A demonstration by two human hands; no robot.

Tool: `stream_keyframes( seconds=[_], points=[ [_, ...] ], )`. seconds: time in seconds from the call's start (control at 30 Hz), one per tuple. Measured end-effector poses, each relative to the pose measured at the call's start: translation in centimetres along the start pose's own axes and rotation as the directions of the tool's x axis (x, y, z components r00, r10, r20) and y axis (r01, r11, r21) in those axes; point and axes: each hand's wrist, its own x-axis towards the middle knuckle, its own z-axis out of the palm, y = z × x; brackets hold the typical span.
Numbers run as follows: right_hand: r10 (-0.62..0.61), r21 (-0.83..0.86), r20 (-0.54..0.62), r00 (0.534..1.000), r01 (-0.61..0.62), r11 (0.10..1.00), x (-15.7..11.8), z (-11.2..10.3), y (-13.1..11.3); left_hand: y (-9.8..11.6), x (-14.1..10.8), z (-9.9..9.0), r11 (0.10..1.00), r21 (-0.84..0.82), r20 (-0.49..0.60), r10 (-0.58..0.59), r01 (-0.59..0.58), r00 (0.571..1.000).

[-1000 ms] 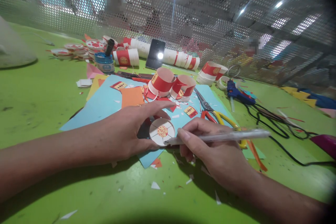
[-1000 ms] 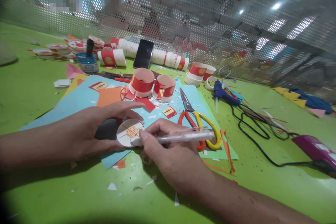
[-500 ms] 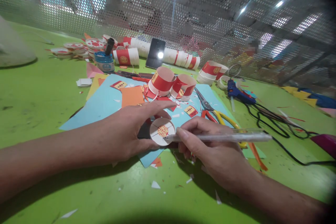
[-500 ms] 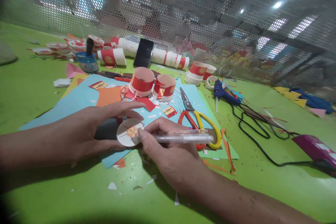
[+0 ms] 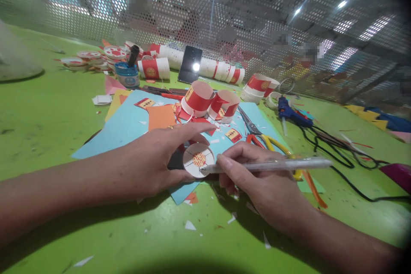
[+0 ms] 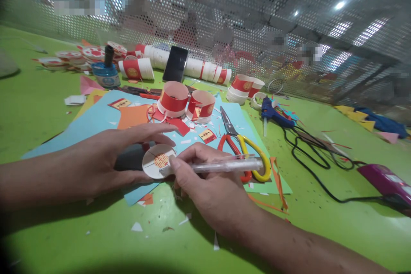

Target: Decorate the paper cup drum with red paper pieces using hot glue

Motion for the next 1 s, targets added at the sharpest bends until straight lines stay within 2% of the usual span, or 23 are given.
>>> stream_keyframes(
  seconds=[0.27, 0.53, 0.8, 1.0],
  points=[
    [-0.004, -0.014, -0.026, 1.0, 0.004, 1.0, 0.15, 0.28, -0.09, 0.12, 0.1, 0.14, 1.0, 0.026, -0.004, 0.012, -0.012, 1.0],
    [0.026, -0.076, 0.008, 1.0, -0.026, 0.997, 0.01, 0.04, -0.09, 0.05, 0.0, 0.19, 0.999, 0.021, -0.007, 0.025, -0.025, 1.0],
    [0.004, 0.014, 0.012, 1.0, -0.005, 1.0, 0.14, 0.01, -0.22, 0.35, -0.17, 0.09, 0.998, 0.043, -0.013, 0.044, -0.043, 0.999],
    [0.005, 0.018, 0.007, 1.0, -0.005, 1.0, 0.23, 0.19, -0.18, 0.27, -0.13, 0.1, 0.998, 0.038, -0.021, 0.05, -0.049, 0.999]
  ],
)
